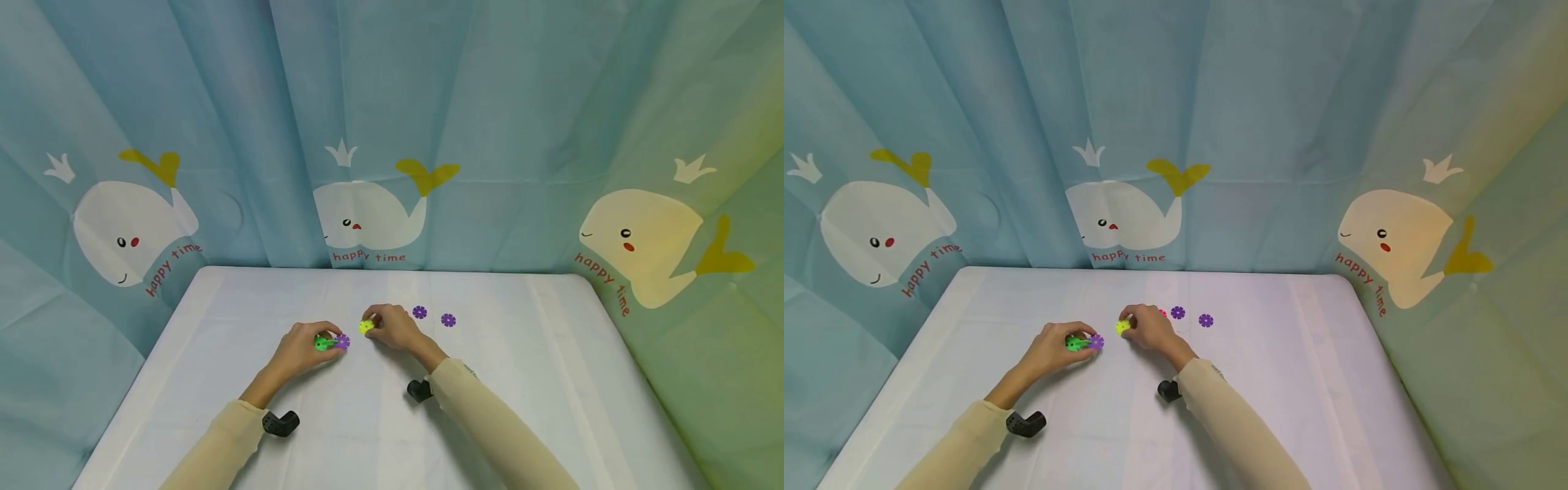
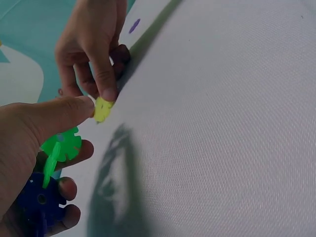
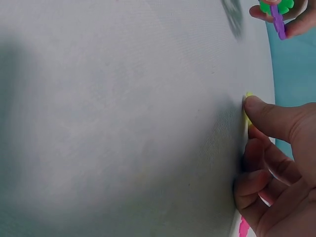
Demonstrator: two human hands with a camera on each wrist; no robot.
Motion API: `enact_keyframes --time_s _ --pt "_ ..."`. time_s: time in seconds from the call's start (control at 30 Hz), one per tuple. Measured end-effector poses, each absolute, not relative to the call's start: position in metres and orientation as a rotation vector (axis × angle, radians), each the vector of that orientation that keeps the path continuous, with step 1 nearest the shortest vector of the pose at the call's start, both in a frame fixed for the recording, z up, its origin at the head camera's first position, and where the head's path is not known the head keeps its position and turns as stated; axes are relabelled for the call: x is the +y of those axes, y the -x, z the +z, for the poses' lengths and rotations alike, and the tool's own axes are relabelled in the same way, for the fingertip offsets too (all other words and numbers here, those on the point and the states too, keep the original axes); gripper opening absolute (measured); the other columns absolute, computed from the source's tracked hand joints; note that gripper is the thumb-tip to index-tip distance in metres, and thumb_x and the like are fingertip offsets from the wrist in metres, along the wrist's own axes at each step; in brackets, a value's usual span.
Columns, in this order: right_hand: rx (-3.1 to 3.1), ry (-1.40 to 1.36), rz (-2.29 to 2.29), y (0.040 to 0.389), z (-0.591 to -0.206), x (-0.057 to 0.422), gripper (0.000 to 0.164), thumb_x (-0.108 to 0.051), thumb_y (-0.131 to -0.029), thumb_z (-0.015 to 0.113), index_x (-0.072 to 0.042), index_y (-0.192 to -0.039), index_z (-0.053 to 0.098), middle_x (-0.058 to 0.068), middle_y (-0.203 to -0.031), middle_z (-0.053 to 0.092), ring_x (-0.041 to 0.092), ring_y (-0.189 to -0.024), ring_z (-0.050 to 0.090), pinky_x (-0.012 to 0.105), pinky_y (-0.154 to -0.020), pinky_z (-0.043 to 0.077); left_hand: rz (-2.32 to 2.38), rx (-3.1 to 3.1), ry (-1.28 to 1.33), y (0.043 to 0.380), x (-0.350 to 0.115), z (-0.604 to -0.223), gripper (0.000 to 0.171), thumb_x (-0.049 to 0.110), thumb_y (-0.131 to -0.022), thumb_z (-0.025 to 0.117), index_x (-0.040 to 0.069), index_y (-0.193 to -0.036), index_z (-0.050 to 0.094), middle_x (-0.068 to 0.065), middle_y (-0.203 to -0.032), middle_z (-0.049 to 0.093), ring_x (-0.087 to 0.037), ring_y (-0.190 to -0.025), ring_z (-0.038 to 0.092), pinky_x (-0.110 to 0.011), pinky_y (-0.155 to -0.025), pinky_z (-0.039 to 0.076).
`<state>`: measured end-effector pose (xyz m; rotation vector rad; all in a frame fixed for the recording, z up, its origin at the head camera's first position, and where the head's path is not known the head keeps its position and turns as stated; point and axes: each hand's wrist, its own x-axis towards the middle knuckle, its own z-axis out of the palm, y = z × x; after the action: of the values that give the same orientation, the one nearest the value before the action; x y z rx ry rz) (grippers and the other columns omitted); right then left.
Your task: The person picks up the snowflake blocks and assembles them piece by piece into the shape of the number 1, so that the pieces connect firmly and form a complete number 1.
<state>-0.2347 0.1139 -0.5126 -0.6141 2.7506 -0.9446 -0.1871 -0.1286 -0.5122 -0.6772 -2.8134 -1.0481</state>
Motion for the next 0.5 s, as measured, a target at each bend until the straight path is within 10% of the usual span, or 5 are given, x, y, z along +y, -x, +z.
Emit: enact_keyframes --time_s 0.5 --pt "2.752 0.674 -1.097 0.23 -0.514 0.127 0.029 -0.01 -0.085 0.084 -0.007 -0.113 0.077 0.002 -0.091 0.073 0.012 -0.08 0.063 0.03 -0.076 0.052 -1.017 -2.82 0.693 0.192 -0.119 -0.511 0.029 0.028 -0.081 0.088 0.019 -0.106 0.078 0.005 -0.09 0.074 -0.012 -0.082 0.065 -0.041 -0.077 0.054"
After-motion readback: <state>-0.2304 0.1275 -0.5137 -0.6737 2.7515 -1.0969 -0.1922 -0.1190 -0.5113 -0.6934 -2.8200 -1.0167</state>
